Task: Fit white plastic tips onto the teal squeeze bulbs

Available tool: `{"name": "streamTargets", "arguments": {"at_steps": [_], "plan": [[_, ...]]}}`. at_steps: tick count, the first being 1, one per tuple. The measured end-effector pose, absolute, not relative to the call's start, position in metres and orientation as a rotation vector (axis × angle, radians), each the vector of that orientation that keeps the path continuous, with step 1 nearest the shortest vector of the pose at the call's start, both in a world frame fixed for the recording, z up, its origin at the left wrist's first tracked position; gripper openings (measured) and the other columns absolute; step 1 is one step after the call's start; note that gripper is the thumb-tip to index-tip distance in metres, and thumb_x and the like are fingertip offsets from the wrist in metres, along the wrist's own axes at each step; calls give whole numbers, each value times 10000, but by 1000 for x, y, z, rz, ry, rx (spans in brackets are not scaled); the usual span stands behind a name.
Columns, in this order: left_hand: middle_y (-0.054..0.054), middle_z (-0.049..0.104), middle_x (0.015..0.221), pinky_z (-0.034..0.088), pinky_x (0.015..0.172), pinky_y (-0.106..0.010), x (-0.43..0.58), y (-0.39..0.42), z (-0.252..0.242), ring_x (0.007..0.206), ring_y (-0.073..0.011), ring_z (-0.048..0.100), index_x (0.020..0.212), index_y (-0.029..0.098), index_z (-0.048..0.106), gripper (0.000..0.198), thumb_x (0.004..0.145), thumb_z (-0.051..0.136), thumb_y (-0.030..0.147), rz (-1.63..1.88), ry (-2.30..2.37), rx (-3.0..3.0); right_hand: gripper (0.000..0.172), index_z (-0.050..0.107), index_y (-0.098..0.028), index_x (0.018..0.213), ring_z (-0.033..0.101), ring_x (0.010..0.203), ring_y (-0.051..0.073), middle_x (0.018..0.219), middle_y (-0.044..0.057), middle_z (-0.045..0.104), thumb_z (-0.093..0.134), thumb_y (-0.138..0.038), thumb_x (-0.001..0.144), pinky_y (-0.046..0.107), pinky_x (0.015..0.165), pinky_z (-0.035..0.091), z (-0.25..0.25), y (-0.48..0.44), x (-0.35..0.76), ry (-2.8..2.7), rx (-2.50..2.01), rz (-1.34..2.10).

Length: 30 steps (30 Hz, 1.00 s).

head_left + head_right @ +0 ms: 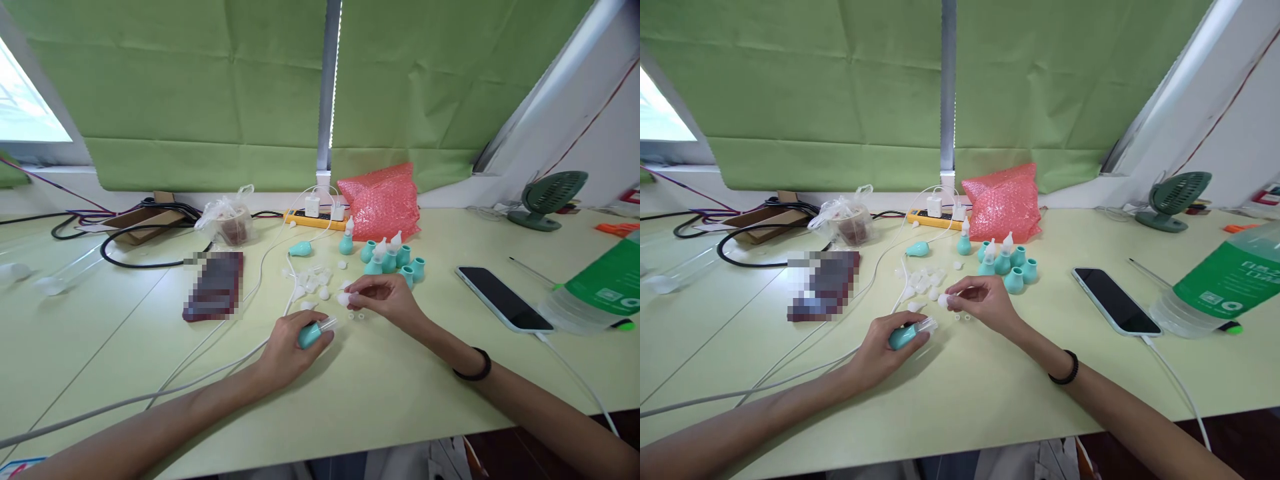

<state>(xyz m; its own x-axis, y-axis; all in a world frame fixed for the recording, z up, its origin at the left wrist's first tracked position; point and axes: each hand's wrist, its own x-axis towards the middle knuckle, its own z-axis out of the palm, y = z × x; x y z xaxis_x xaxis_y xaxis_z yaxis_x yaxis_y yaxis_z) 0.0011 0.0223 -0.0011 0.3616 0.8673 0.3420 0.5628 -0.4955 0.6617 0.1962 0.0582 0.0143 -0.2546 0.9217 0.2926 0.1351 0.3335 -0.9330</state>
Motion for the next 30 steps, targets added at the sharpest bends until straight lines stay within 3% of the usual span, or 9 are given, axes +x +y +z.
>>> {"name": "streamTargets", "arguments": {"at_steps": [4, 16, 30], "plan": [[-16, 646, 762, 428, 622, -243, 1, 22, -1, 668, -147, 567, 859, 177, 607, 209, 759, 504, 328, 958, 1238, 2156, 149, 661, -142, 680, 620, 575, 153, 695, 47, 661, 695, -247, 580, 287, 565, 534, 22, 51, 192, -1545, -900, 1402], [-30, 633, 739, 412, 611, -230, -1, 24, -3, 661, -143, 557, 858, 153, 617, 202, 757, 524, 302, 999, 1202, 2179, 199, 673, -127, 695, 631, 574, 150, 650, 48, 674, 724, -199, 517, 258, 581, 539, 16, 51, 190, -1493, -1005, 1484], [-49, 535, 668, 396, 561, -246, -3, 22, -4, 606, -141, 503, 953, 115, 593, 275, 822, 417, 281, 928, 1156, 2443, 196, 666, -119, 642, 629, 557, 154, 599, 45, 666, 731, -233, 496, 261, 551, 534, 9, 53, 188, -1449, -1004, 1545]]}}
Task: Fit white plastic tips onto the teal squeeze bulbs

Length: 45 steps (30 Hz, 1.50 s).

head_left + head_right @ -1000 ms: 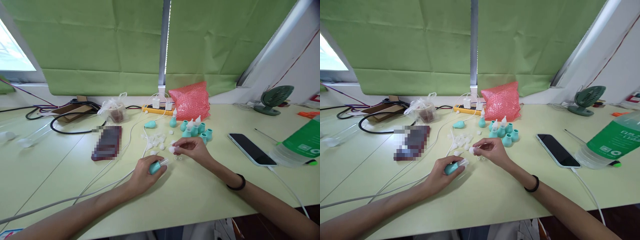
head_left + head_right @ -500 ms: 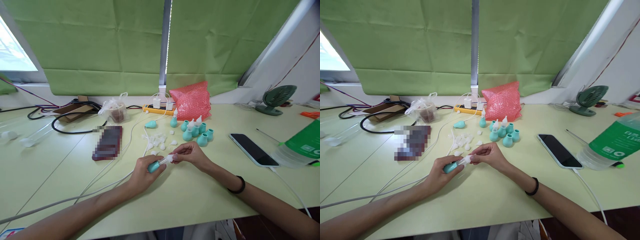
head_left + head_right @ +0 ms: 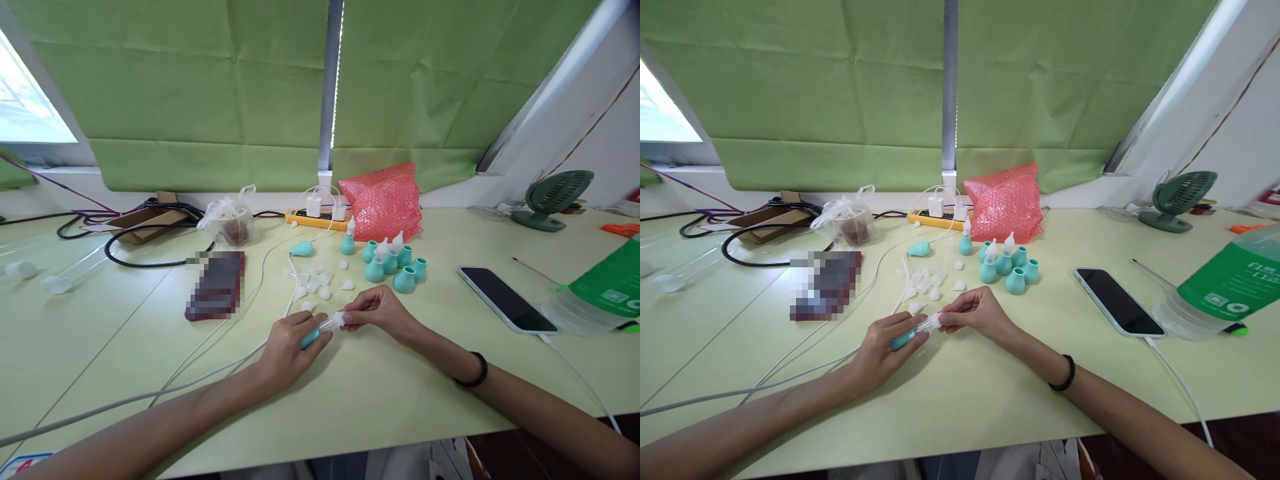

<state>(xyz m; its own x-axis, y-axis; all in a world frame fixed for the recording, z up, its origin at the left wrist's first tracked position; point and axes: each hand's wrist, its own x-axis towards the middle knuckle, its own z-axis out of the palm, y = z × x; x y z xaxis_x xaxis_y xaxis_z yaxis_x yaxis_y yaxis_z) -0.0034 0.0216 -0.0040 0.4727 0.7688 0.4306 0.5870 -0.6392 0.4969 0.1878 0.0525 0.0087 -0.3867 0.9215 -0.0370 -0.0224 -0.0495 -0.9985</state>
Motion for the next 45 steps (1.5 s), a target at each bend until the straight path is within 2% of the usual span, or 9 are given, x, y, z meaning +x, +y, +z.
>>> {"name": "streamTargets", "arguments": {"at_steps": [13, 19, 33, 37, 41, 43, 45], "plan": [[-63, 551, 670, 422, 553, -246, -4, 22, -8, 607, -143, 523, 964, 109, 587, 267, 818, 421, 258, 969, 1120, 2585, 194, 660, -117, 601, 627, 540, 156, 571, 43, 659, 737, -246, 477, 263, 548, 539, 8, 50, 185, -1427, -1044, 1521], [-61, 562, 676, 432, 543, -240, -4, 22, -11, 612, -142, 537, 957, 116, 584, 252, 814, 426, 250, 1031, 1112, 2675, 225, 655, -108, 610, 633, 559, 162, 584, 55, 664, 738, -266, 473, 254, 541, 533, 4, 50, 185, -1373, -1055, 1623], [-55, 533, 649, 396, 526, -240, -3, 20, -9, 570, -135, 493, 937, 98, 590, 251, 812, 434, 249, 1091, 1148, 2568, 166, 615, -105, 557, 625, 517, 129, 536, 32, 644, 736, -211, 517, 181, 503, 507, -1, 49, 174, -1123, -1003, 1766], [-66, 569, 709, 416, 572, -241, -2, 22, -7, 621, -141, 524, 950, 108, 591, 251, 801, 466, 268, 1124, 1154, 2397, 170, 654, -111, 641, 608, 508, 98, 562, 35, 650, 717, -243, 555, 166, 507, 492, -1, 49, 173, -1121, -982, 1753], [-69, 603, 774, 428, 640, -254, -2, 24, -4, 694, -158, 550, 957, 111, 585, 257, 785, 492, 278, 1142, 1157, 2232, 189, 661, -109, 646, 579, 495, 81, 543, 31, 636, 693, -285, 586, 170, 504, 474, 9, 51, 170, -1184, -985, 1668], [-82, 600, 911, 421, 731, -275, -3, 24, -3, 826, -183, 548, 1052, 126, 538, 305, 791, 481, 271, 1146, 1130, 2175, 194, 656, -116, 635, 565, 476, 82, 521, 19, 623, 696, -297, 577, 182, 487, 466, 23, 56, 170, -1214, -1012, 1509], [-87, 536, 1080, 399, 808, -302, -5, 24, -2, 963, -200, 497, 1184, 160, 425, 391, 806, 448, 257, 1189, 1096, 2118, 197, 652, -126, 629, 549, 451, 86, 491, 4, 605, 699, -307, 566, 199, 473, 462, 44, 63, 171, -1283, -1020, 1239]]}}
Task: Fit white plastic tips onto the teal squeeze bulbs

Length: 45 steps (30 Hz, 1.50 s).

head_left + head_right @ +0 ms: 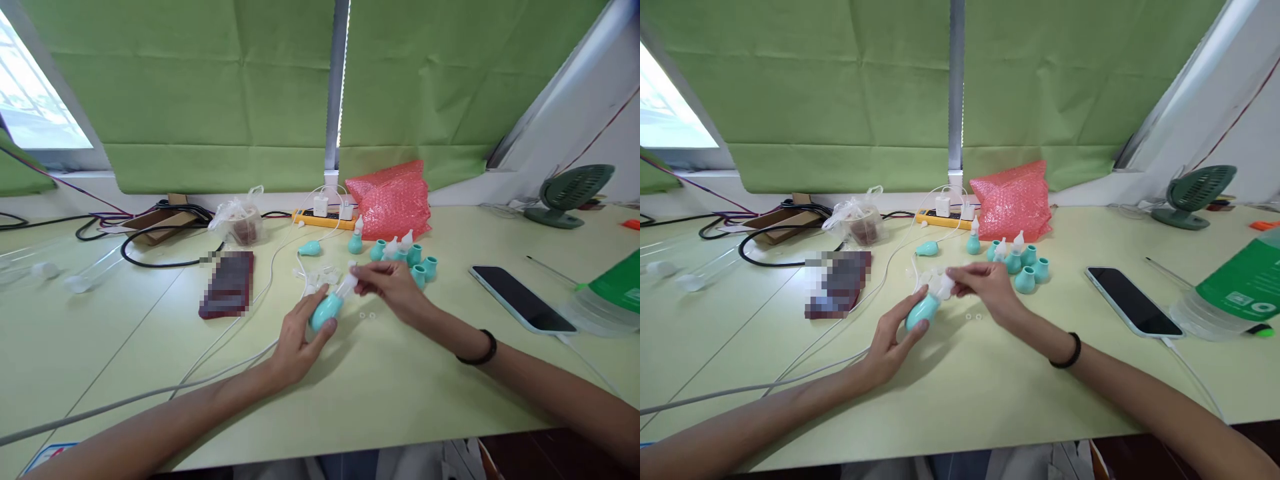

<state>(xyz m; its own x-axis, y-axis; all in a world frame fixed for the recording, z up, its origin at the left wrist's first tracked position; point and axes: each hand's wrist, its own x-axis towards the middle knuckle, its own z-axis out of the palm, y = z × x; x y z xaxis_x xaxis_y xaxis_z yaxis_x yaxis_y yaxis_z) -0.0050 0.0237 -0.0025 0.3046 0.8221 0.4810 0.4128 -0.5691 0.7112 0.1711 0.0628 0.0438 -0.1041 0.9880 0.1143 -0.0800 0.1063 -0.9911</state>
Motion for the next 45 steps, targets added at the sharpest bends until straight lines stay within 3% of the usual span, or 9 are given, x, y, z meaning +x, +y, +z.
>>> {"name": "streamTargets", "arguments": {"at_steps": [3, 7, 11, 17, 24, 30, 38, 41, 45], "plan": [[-83, 472, 1141, 413, 805, -314, -6, 24, -3, 968, -176, 471, 1257, 197, 293, 434, 832, 379, 223, 1245, 1076, 2012, 189, 648, -135, 632, 540, 454, 99, 498, 2, 593, 680, -316, 587, 230, 480, 459, 79, 82, 172, -1453, -991, 693], [-70, 476, 1044, 445, 754, -296, -3, 25, -3, 919, -162, 483, 1047, 195, 479, 266, 793, 410, 157, 1178, 1093, 2061, 158, 646, -158, 683, 573, 566, 126, 627, 19, 628, 599, -308, 674, 262, 574, 467, 105, 123, 167, -1698, -943, 92], [-77, 446, 1080, 427, 813, -362, -1, 26, -5, 967, -196, 474, 898, 189, 557, 214, 738, 440, 108, 1079, 1239, 2237, 231, 637, -138, 693, 567, 649, 150, 679, 50, 633, 457, -259, 772, 296, 683, 433, 93, 166, 157, -2007, -1274, -257], [-111, 409, 1216, 419, 857, -421, -2, 30, -12, 1100, -262, 412, 1029, 182, 550, 357, 702, 458, 76, 798, 1373, 2391, 183, 631, -88, 787, 561, 738, 203, 728, 101, 628, 508, -202, 714, 311, 685, 426, 64, 196, 154, -2110, -1422, -258], [-93, 501, 1101, 482, 757, -372, -2, 32, -16, 1053, -244, 423, 928, 188, 603, 365, 692, 404, -9, 714, 1293, 2578, 313, 519, -89, 1045, 496, 945, 282, 1049, 164, 537, 430, -211, 771, 388, 757, 389, 67, 161, 158, -2171, -1374, -367], [-79, 541, 951, 483, 740, -343, -4, 32, -18, 918, -204, 474, 833, 172, 624, 319, 691, 412, -21, 825, 1258, 2557, 193, 607, -177, 854, 544, 825, 184, 856, 60, 612, 506, -110, 704, 278, 714, 423, 33, 116, 170, -2556, -1110, -252], [-93, 489, 1051, 448, 785, -399, -1, 30, -12, 1011, -248, 397, 930, 184, 579, 254, 715, 467, 112, 846, 1316, 2527, 206, 583, -161, 936, 438, 967, 234, 968, 116, 520, 442, -229, 801, 379, 771, 413, 0, 89, 195, -2598, -986, -289], [-91, 451, 1118, 415, 827, -433, -1, 28, -9, 1043, -255, 363, 1023, 198, 522, 347, 691, 481, 110, 846, 1284, 2567, 211, 589, -173, 903, 436, 959, 230, 947, 111, 511, 397, -221, 830, 406, 777, 404, -5, 89, 197, -2594, -967, -277], [-92, 425, 1127, 399, 826, -450, -1, 25, -7, 1039, -267, 342, 1003, 206, 527, 325, 694, 480, 119, 829, 1285, 2606, 184, 588, -174, 809, 453, 939, 219, 916, 95, 524, 406, -193, 824, 406, 776, 411, -10, 92, 195, -2527, -940, -196]]}}
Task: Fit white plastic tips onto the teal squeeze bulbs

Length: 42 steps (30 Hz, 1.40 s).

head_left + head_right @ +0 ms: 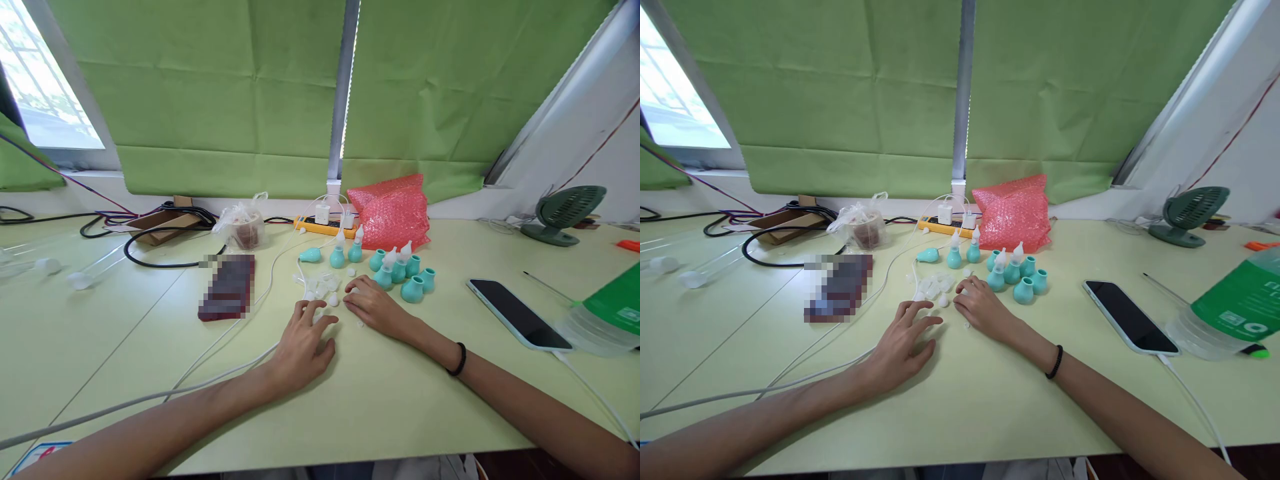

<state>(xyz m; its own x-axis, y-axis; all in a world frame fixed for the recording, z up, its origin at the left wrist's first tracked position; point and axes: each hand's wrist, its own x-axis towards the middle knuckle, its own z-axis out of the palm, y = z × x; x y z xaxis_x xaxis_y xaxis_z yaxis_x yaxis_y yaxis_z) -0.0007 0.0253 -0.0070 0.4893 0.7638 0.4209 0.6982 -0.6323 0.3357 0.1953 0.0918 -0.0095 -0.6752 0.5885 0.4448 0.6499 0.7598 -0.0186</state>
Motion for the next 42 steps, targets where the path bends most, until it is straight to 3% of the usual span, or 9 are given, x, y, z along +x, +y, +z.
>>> {"name": "streamTargets", "arguments": {"at_steps": [4, 8, 14, 21, 26, 30, 36, 42], "plan": [[-93, 422, 1076, 400, 792, -447, 0, 22, -5, 981, -263, 362, 951, 210, 550, 269, 706, 471, 133, 863, 1325, 2624, 109, 553, -199, 827, 458, 969, 219, 1019, 89, 518, 446, -201, 805, 422, 808, 409, -7, 87, 191, -2327, -861, -44], [-82, 479, 895, 431, 700, -356, 1, 18, -3, 833, -210, 434, 866, 181, 564, 186, 739, 432, 153, 900, 1220, 2663, 78, 536, -211, 821, 447, 1031, 208, 1100, 79, 501, 461, -202, 800, 419, 860, 392, -4, 80, 182, -2310, -771, 89], [-51, 548, 717, 427, 596, -275, 2, 18, -5, 709, -174, 493, 787, 166, 559, 169, 767, 391, 176, 691, 1161, 2755, 119, 555, -175, 808, 523, 941, 173, 1014, 94, 553, 437, -164, 807, 322, 800, 453, -10, 81, 180, -2395, -732, 126], [-30, 581, 781, 442, 624, -279, 1, 24, -7, 742, -174, 541, 886, 188, 507, 159, 748, 429, 199, 655, 1358, 2550, 132, 585, -191, 813, 579, 727, 147, 784, 58, 611, 456, -175, 795, 275, 636, 492, -9, 73, 181, -2248, -668, 133], [-26, 576, 847, 442, 654, -294, -1, 26, -7, 800, -182, 535, 886, 199, 480, 150, 739, 447, 204, 728, 1405, 2444, 81, 598, -199, 738, 590, 674, 144, 721, 38, 622, 521, -175, 744, 269, 605, 491, -7, 68, 179, -2123, -731, 202], [-42, 569, 931, 424, 761, -328, 0, 26, -8, 914, -205, 495, 866, 205, 522, 173, 706, 470, 166, 745, 1353, 2533, 94, 595, -194, 741, 596, 727, 163, 791, 60, 627, 503, -176, 749, 305, 647, 494, -13, 77, 182, -2119, -811, 126], [-58, 559, 994, 401, 809, -380, 2, 23, -5, 968, -232, 460, 878, 197, 549, 190, 699, 487, 183, 634, 1290, 2632, 73, 592, -197, 699, 480, 1013, 202, 1021, 60, 577, 543, -144, 710, 371, 816, 430, 0, 99, 175, -2400, -654, 75], [-69, 580, 925, 419, 783, -379, 0, 22, -3, 913, -224, 481, 842, 180, 563, 165, 705, 470, 178, 667, 1260, 2626, 79, 613, -175, 655, 545, 892, 171, 960, 49, 600, 567, -111, 658, 312, 796, 414, 31, 119, 148, -2706, -697, 274]]}}
